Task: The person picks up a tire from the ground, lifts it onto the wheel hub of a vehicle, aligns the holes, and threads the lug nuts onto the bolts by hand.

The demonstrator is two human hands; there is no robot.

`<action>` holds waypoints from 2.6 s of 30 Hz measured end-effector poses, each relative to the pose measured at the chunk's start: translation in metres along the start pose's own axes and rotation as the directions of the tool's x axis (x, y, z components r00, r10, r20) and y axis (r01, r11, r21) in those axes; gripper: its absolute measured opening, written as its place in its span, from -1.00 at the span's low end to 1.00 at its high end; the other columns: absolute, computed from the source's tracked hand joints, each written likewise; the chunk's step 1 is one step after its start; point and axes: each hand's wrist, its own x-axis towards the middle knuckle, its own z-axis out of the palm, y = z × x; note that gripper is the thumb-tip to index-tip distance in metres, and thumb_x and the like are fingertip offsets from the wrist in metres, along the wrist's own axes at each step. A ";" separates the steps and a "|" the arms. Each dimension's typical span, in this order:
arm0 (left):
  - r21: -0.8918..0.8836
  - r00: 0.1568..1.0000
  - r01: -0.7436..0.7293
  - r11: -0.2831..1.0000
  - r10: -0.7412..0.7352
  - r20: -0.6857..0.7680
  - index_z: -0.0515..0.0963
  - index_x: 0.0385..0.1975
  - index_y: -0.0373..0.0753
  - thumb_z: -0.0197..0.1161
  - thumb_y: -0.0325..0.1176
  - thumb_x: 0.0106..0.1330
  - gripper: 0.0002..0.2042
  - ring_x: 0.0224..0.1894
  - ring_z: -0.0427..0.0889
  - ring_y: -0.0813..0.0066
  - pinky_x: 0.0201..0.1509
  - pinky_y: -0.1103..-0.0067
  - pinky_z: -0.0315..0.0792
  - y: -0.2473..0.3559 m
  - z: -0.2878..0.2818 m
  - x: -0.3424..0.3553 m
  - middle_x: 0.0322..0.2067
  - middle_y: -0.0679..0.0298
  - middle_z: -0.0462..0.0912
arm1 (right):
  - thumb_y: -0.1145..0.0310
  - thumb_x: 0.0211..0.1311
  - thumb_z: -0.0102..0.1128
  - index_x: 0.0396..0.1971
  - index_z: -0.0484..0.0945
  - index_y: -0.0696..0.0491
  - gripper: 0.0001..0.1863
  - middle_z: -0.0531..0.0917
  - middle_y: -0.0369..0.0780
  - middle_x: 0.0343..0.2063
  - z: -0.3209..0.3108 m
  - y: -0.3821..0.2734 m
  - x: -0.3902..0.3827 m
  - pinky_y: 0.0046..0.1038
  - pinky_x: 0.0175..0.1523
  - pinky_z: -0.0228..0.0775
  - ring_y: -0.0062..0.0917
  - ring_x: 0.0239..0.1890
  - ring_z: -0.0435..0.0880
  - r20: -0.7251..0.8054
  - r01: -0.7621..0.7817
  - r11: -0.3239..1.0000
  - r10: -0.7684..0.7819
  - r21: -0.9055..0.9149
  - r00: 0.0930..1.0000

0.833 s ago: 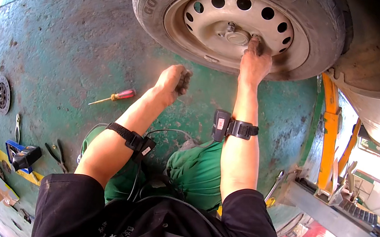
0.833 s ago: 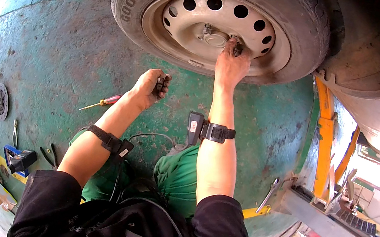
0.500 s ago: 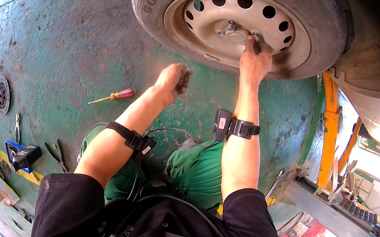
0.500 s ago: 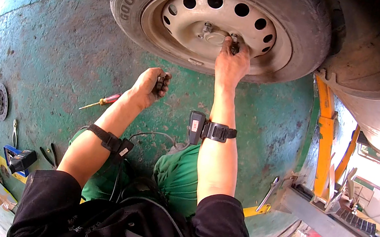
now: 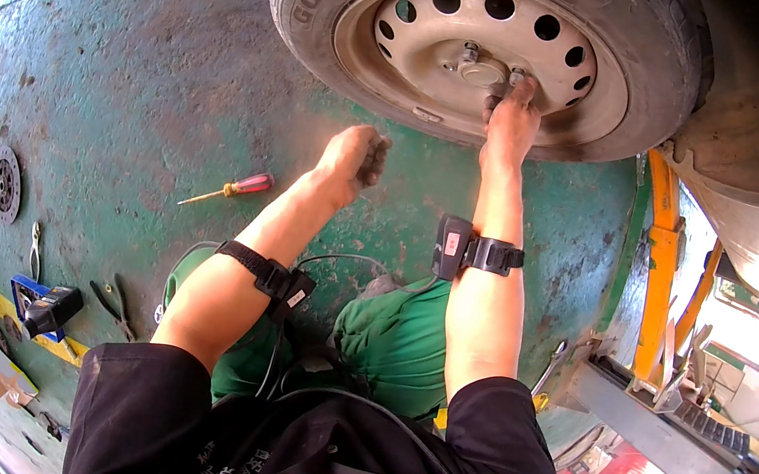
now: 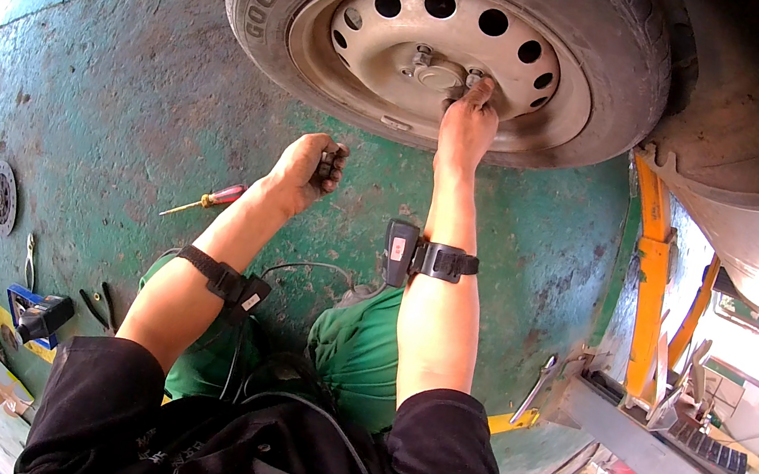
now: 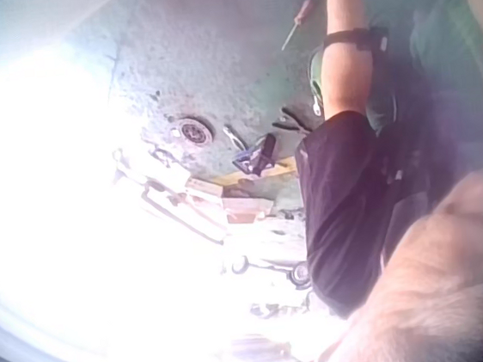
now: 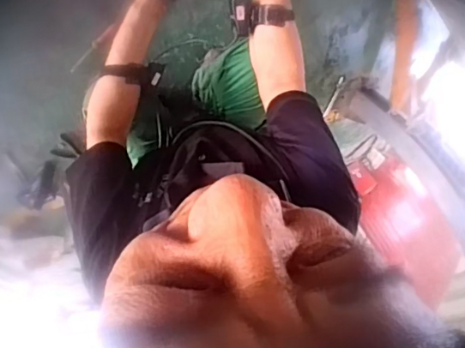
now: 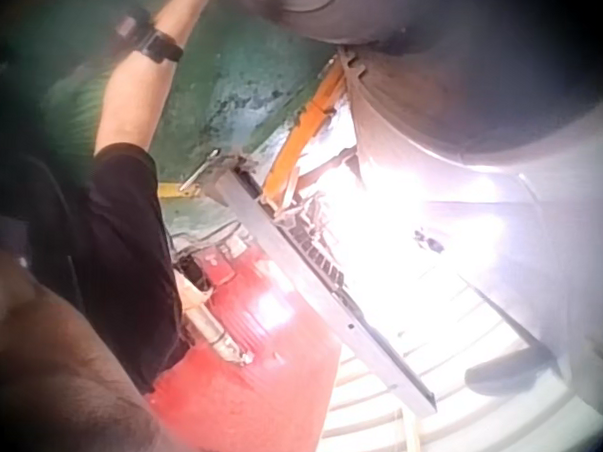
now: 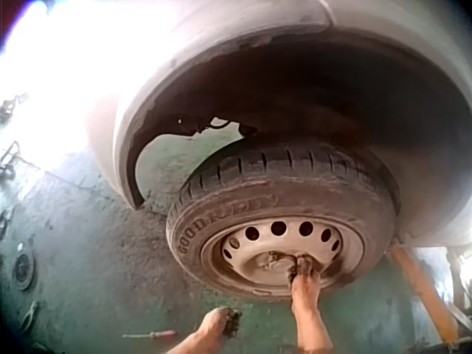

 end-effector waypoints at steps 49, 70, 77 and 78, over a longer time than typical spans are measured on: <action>0.100 0.994 -0.105 0.989 0.106 -0.010 0.52 -0.47 -0.25 0.12 -0.29 0.23 -0.84 -0.56 0.45 0.43 -0.53 0.47 0.32 -0.004 -0.007 0.013 -0.56 0.27 0.50 | 0.22 0.39 0.01 -0.01 0.52 0.13 -0.66 0.61 -0.15 -0.15 0.002 0.032 0.035 -0.28 -0.09 0.48 -0.39 -0.14 0.59 0.116 -0.023 0.963 -0.009 0.269 0.993; 0.016 0.989 -0.130 0.991 0.131 -0.061 0.42 -0.60 -0.17 0.00 -0.28 0.17 -0.83 -0.68 0.28 0.49 -0.62 0.46 0.13 -0.002 0.014 -0.003 -0.67 0.34 0.38 | -0.01 0.32 0.07 -0.05 0.52 0.45 -0.33 0.60 0.14 -0.01 -0.005 0.001 0.004 -0.31 0.02 0.46 -0.18 -0.04 0.63 0.012 0.314 0.944 -0.317 0.100 0.949; 0.025 0.989 -0.132 0.991 0.134 -0.064 0.42 -0.63 -0.18 0.00 -0.30 0.15 -0.83 -0.71 0.30 0.46 -0.64 0.44 0.13 -0.001 0.019 -0.010 -0.69 0.30 0.39 | -0.06 0.28 0.11 -0.12 0.58 0.34 -0.37 0.64 0.04 -0.17 -0.011 0.020 0.037 -0.33 -0.08 0.45 -0.29 -0.22 0.62 -0.060 0.012 0.997 -0.008 0.076 0.998; 0.018 0.988 -0.134 0.991 0.135 -0.081 0.42 -0.63 -0.18 0.00 -0.30 0.14 -0.83 -0.71 0.30 0.45 -0.65 0.44 0.13 -0.001 0.020 -0.014 -0.69 0.29 0.39 | -0.08 0.28 0.11 -0.13 0.59 0.32 -0.37 0.64 -0.01 -0.22 -0.010 0.029 0.044 -0.33 -0.13 0.44 -0.31 -0.27 0.60 -0.033 0.100 0.989 -0.097 0.107 0.995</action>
